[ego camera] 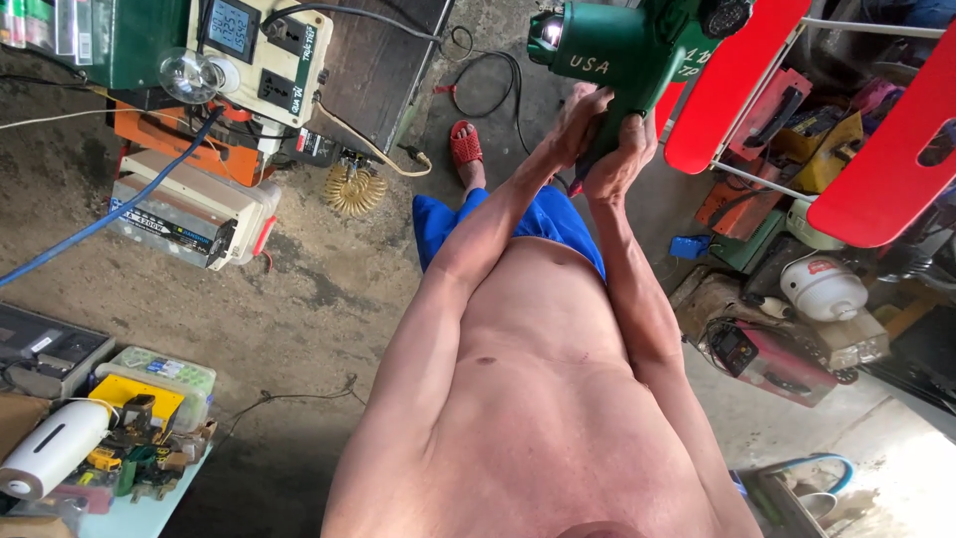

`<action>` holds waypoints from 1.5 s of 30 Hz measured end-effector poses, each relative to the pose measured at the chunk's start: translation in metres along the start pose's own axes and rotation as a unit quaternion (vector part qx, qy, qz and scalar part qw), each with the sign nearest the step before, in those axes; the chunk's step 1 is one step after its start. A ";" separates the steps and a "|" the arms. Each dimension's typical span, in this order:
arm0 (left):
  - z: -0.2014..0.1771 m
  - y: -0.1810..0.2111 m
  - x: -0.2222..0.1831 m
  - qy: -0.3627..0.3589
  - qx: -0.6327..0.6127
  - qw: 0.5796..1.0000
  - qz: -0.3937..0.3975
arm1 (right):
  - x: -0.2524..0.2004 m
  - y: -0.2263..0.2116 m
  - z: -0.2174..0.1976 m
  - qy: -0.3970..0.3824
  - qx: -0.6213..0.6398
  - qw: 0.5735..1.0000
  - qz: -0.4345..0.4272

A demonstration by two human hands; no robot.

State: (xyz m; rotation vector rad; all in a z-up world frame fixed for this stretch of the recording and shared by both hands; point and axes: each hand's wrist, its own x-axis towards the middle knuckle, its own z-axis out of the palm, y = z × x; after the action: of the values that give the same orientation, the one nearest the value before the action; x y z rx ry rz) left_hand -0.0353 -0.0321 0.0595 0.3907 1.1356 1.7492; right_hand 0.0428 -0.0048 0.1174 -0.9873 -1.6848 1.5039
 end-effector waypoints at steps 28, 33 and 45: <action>-0.006 0.014 -0.005 0.061 -0.048 0.993 -0.090 | 0.002 -0.001 0.015 0.024 0.001 1.000 0.012; -0.016 0.020 -0.007 0.083 -0.049 0.989 -0.110 | 0.002 -0.015 0.030 0.031 0.049 0.996 0.073; -0.036 0.037 0.034 0.153 -0.051 0.977 -0.137 | 0.040 -0.022 0.053 -0.006 0.123 0.985 0.120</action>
State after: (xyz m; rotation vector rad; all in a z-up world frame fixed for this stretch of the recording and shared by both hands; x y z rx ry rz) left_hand -0.0963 -0.0254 0.0638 -0.1010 1.2436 1.6470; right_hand -0.0253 0.0031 0.1331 -1.0758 -1.3835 1.8278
